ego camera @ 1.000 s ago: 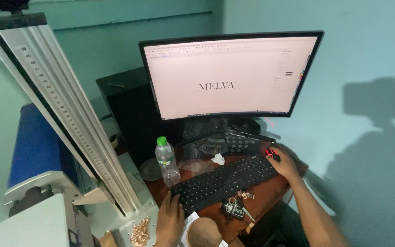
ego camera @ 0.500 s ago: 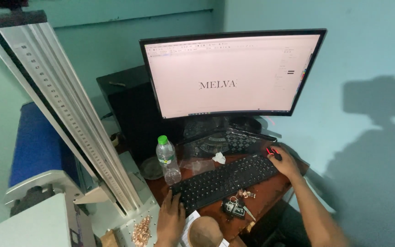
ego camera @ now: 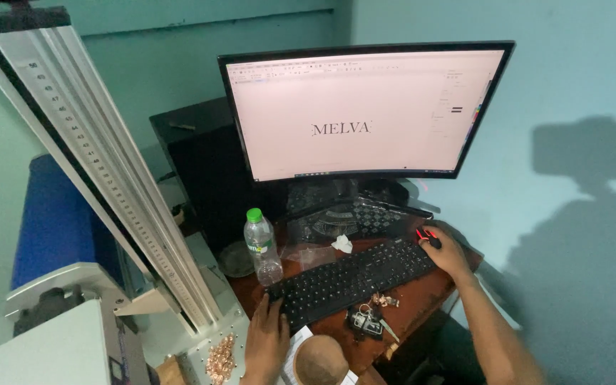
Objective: Designing a text layout on a computer and positioning a jewelry piece for laser engraving.
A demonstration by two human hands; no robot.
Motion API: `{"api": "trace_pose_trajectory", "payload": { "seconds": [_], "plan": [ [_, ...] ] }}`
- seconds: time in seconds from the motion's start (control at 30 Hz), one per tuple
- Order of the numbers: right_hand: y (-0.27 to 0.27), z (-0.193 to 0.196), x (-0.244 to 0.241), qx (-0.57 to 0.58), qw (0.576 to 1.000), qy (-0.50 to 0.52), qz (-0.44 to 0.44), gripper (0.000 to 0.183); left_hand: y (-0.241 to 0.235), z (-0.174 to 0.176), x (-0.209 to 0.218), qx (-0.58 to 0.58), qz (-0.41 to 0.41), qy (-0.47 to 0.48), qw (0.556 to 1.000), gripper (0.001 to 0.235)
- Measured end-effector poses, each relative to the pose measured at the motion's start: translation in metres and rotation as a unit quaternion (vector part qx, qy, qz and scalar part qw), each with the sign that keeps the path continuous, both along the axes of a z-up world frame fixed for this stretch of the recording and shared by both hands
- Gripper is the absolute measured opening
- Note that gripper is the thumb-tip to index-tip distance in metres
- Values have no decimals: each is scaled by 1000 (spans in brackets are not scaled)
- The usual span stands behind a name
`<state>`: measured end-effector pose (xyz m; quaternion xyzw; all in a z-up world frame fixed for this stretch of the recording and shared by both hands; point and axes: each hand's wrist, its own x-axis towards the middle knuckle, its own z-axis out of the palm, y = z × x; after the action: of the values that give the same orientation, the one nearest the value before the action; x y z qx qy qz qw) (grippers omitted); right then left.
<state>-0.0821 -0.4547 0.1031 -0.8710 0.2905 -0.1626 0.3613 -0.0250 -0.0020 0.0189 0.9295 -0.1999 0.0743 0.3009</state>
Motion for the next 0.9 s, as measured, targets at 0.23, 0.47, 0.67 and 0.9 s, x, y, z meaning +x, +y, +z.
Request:
{"api": "trace_pose_trajectory", "payload": {
  "seconds": [0.23, 0.47, 0.67, 0.9],
  "plan": [
    [-1, 0, 0, -1, 1000, -16, 8, 50, 0, -2, 1, -14, -2, -10, 1000, 42],
    [-5, -4, 3, -10, 1000, 4, 5, 51, 1, -4, 3, -3, -13, -5, 1000, 43],
    [-11, -11, 5, -14, 1000, -4, 5, 49, 0, -10, 5, -1, -2, -14, 1000, 43],
    [-7, -6, 5, -22, 1000, 14, -1, 58, 0, -9, 4, -4, -1, 13, 1000, 45]
  ]
}}
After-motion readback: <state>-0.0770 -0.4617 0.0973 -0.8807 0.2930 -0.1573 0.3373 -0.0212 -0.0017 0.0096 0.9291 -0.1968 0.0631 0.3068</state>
